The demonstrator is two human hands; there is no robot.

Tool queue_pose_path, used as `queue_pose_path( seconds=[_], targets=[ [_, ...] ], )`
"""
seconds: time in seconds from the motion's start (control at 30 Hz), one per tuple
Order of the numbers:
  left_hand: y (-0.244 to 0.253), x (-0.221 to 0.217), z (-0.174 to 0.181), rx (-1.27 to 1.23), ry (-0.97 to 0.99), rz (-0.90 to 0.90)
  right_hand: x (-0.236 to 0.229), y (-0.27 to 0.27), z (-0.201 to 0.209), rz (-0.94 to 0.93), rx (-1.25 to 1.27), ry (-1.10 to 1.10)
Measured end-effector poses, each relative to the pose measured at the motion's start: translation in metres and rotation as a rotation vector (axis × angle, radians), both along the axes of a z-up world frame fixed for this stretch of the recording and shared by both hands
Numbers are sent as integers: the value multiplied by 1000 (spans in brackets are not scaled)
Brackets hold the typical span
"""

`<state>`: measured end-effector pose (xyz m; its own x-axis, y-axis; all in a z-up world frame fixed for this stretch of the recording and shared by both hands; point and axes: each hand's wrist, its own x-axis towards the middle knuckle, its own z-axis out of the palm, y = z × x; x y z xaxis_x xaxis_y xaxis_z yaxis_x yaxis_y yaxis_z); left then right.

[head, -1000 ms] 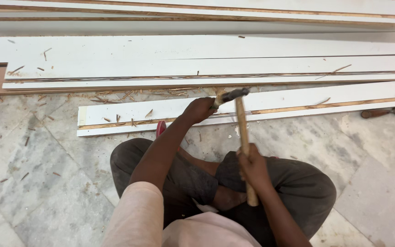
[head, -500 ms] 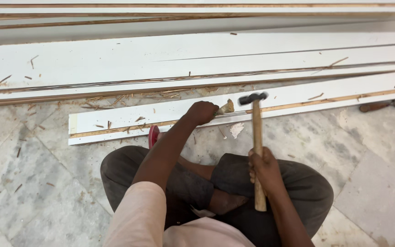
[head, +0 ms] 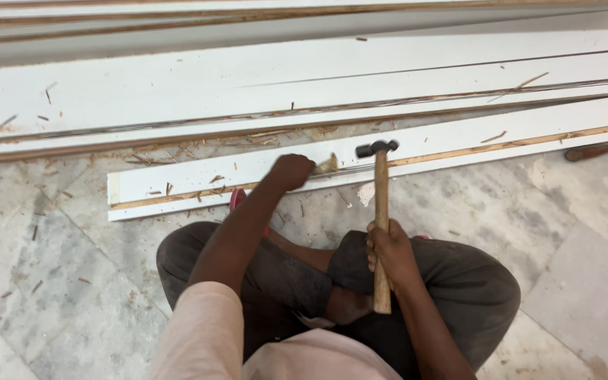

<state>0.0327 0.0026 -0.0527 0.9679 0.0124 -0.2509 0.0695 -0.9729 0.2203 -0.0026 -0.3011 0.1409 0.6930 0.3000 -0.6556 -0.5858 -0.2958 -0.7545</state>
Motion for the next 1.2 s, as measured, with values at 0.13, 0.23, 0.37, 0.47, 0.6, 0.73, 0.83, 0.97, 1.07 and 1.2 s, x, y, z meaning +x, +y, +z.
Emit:
queue_pose_path(
  seconds=[0.13,0.23,0.37,0.47,0.6,0.73,0.83,0.97,1.07,1.2],
  targets=[
    [46,-21,17,89,22,108,5,-5,5,-60,2,-78],
    [68,-34,48,-31,-26,200,6,-4,2,-110,16,-53],
    [46,-37,79,-455,-261,263,1,-4,-2,-95,17,-68],
    [22,-31,90,-677,-359,242,-1,-4,-6,-77,13,-96],
    [2,-29,93,-706,-371,237,-5,-5,-12,-64,5,-124],
    [-2,-32,85,-580,-359,239,-4,-6,-16,-61,17,-142],
    [-1,-33,81,-600,-405,213,-5,-5,-15,-65,19,-143],
    [-2,-32,81,-620,-388,230,-7,-2,-10,-53,-21,-131],
    [-3,-32,81,-602,-388,231,-8,-2,-9,-52,-23,-133],
    [-1,-34,82,-600,-372,244,-9,0,-1,-34,-17,-157]
  ],
)
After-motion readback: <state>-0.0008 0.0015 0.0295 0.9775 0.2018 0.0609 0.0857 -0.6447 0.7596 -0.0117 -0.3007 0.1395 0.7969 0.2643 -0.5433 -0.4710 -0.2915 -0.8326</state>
